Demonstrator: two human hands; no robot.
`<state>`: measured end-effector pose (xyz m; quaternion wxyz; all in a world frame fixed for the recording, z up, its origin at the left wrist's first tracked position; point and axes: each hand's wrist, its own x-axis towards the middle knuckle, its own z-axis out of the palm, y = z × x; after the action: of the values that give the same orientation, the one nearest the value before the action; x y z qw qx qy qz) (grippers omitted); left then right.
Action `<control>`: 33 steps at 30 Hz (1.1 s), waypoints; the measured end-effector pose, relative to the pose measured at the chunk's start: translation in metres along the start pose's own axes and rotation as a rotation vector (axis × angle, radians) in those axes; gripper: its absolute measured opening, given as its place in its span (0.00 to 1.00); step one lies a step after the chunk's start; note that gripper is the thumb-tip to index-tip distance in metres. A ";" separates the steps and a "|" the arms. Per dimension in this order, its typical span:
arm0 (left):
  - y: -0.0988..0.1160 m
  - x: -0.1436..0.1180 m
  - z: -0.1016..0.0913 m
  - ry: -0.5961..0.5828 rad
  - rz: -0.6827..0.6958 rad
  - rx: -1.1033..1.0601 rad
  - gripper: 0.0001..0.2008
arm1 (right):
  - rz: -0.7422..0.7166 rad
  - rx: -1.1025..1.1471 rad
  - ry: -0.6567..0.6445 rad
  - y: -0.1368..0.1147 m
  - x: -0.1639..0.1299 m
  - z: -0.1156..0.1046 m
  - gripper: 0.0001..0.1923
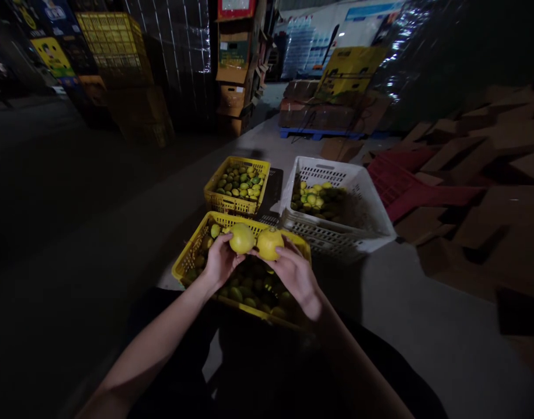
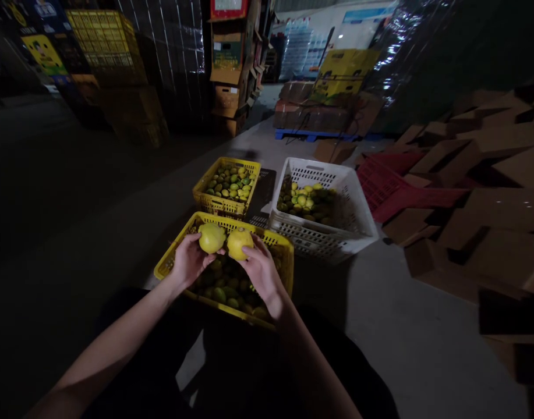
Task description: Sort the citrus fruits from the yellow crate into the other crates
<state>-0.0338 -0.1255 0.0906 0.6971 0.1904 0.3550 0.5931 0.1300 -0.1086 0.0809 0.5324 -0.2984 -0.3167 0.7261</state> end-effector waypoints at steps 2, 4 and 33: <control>0.001 0.001 -0.001 0.037 -0.028 -0.052 0.14 | 0.071 0.041 0.000 0.001 0.000 0.000 0.15; 0.001 0.001 -0.001 0.063 0.001 -0.077 0.15 | 0.133 0.048 0.003 0.001 0.000 0.000 0.15; 0.005 -0.003 -0.001 0.003 -0.177 -0.111 0.12 | 0.297 0.080 -0.069 0.011 -0.001 0.000 0.21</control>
<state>-0.0382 -0.1270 0.0939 0.7557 0.1185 0.3384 0.5481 0.1243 -0.1124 0.0725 0.4196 -0.2953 -0.2579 0.8186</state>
